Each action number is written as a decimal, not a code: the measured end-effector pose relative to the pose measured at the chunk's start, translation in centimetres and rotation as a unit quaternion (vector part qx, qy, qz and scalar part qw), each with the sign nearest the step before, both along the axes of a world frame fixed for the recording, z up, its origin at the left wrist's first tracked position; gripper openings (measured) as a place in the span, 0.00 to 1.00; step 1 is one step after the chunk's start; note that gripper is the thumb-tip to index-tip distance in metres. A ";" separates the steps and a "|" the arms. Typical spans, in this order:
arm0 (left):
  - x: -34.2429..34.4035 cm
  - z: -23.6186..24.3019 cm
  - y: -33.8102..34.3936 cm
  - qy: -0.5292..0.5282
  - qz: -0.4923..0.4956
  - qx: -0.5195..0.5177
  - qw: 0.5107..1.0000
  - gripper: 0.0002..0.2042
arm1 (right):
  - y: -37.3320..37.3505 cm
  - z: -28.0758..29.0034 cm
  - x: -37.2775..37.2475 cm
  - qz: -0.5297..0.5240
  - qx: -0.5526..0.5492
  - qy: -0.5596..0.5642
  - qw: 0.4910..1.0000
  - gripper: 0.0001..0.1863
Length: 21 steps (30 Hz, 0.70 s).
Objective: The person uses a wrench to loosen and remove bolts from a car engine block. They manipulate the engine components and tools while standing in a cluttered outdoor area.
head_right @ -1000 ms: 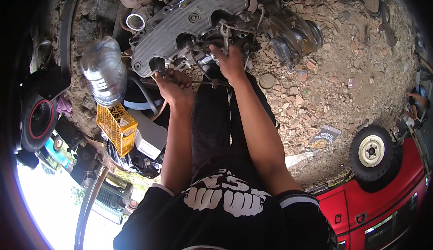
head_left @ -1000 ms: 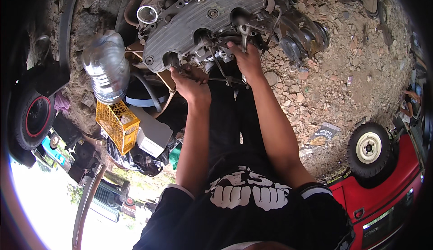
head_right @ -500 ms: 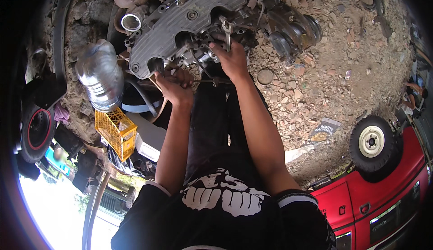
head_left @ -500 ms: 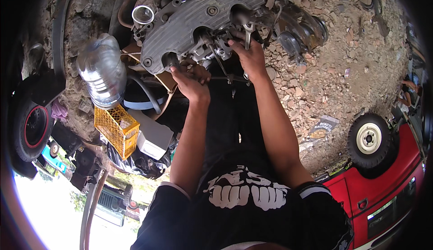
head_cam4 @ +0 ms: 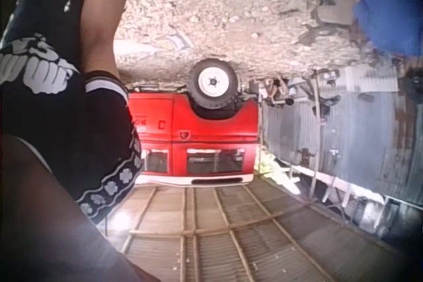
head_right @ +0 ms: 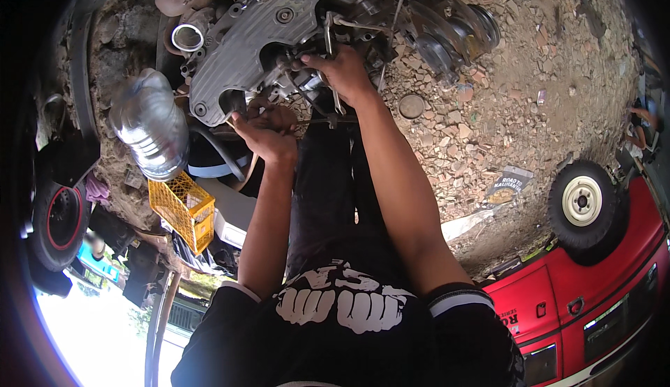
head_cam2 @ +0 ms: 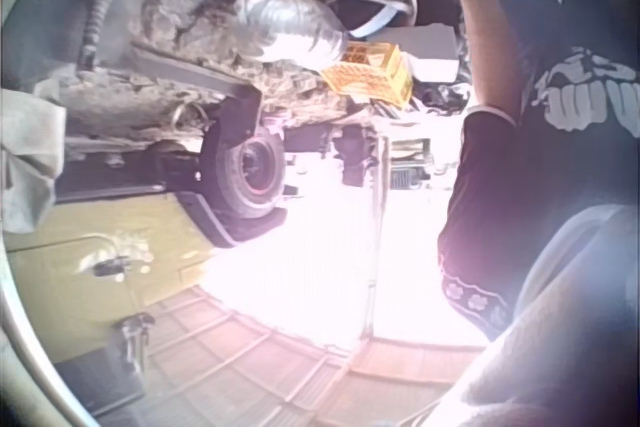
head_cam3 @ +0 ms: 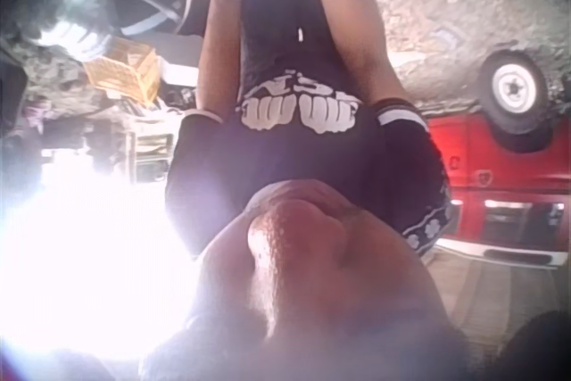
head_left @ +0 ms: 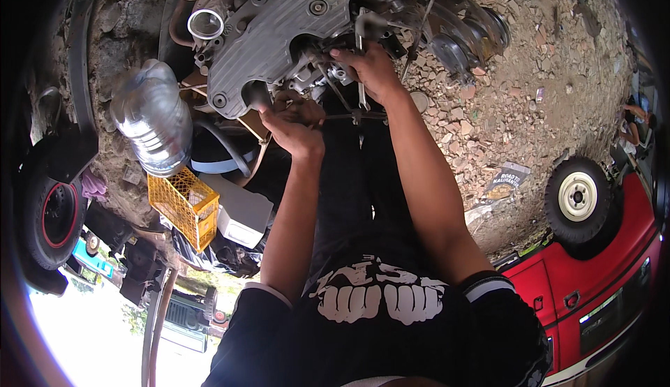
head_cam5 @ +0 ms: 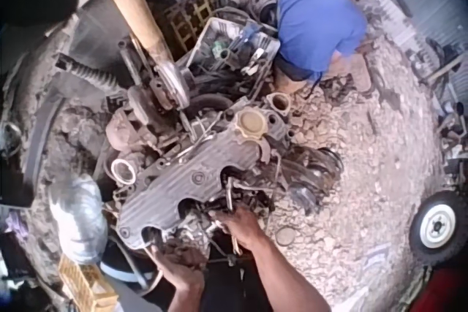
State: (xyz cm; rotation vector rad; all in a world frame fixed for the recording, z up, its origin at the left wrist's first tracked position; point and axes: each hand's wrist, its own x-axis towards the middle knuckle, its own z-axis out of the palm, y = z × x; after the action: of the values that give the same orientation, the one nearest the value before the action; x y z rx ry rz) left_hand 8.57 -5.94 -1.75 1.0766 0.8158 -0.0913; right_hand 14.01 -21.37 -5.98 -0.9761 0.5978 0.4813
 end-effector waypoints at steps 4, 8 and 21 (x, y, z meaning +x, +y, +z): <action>0.0 -0.1 -0.1 0.019 0.013 -0.002 1.000 0.35 | 1.0 -2.9 0.0 0.037 -0.122 -0.026 0.991 0.15; -0.2 -0.3 0.2 -0.012 -0.003 -0.005 1.000 0.34 | 0.7 -2.1 0.0 0.085 -0.181 -0.053 0.978 0.15; 0.1 0.3 -0.1 -0.004 -0.005 -0.014 1.000 0.34 | 2.4 -1.0 -0.3 -0.034 -0.085 0.049 0.995 0.14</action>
State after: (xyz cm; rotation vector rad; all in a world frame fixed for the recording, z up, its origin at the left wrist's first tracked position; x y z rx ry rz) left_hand 8.62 -6.05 -1.50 1.0549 0.8007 -0.1068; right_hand 13.71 -18.97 -7.00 -1.0943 0.7683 0.4253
